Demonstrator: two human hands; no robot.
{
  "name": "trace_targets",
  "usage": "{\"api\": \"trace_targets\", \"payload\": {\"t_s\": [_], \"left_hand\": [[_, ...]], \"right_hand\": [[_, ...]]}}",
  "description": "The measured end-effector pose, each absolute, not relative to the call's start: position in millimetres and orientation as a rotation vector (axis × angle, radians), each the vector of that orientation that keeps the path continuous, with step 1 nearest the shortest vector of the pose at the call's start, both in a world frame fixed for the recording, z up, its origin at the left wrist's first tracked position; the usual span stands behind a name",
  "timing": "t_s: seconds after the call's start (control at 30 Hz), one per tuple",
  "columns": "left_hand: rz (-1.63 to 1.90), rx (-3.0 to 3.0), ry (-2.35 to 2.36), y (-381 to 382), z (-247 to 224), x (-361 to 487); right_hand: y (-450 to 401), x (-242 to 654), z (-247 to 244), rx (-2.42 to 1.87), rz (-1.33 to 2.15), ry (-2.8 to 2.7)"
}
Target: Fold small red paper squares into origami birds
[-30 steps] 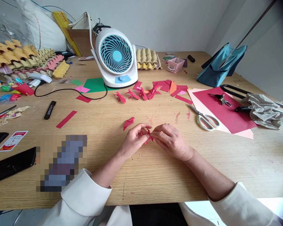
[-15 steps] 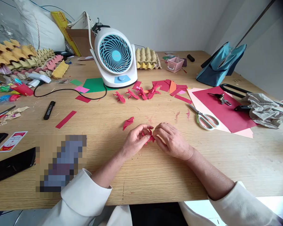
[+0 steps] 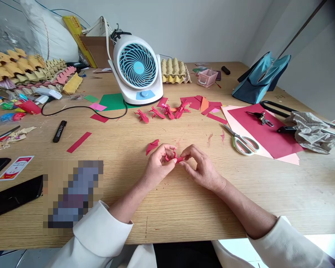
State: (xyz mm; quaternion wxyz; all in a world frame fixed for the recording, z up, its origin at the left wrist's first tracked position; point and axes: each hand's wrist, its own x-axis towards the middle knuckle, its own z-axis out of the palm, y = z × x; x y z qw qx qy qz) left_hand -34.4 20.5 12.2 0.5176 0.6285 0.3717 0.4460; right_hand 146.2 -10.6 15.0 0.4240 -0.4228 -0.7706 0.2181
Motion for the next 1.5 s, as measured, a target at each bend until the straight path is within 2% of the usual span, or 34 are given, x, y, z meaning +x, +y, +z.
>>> {"api": "trace_targets", "payload": {"t_s": [0.17, 0.37, 0.57, 0.87, 1.07, 1.3, 1.5], "left_hand": [[1.173, 1.299, 0.933, 18, 18, -32], [1.198, 1.18, 0.903, 14, 12, -29], [1.14, 1.11, 0.873, 11, 4, -25], [1.06, 1.59, 0.972, 21, 3, -34], [1.079, 1.463, 0.918, 18, 7, -31], [1.113, 1.745, 0.902, 22, 11, -35], [1.111, 1.781, 0.859, 23, 15, -38]], "right_hand": [[-13, 141, 15, -1.154, 0.495, -1.69], [-15, 130, 11, -1.212, 0.833, -1.583], [-13, 127, 5, -1.236, 0.99, -1.502], [-12, 131, 10, -1.177, 0.766, -1.674], [-11, 132, 8, -1.185, 0.809, -1.67], [-12, 133, 12, -1.159, 0.805, -1.712], [-12, 133, 16, -1.148, 0.97, -1.637]]}}
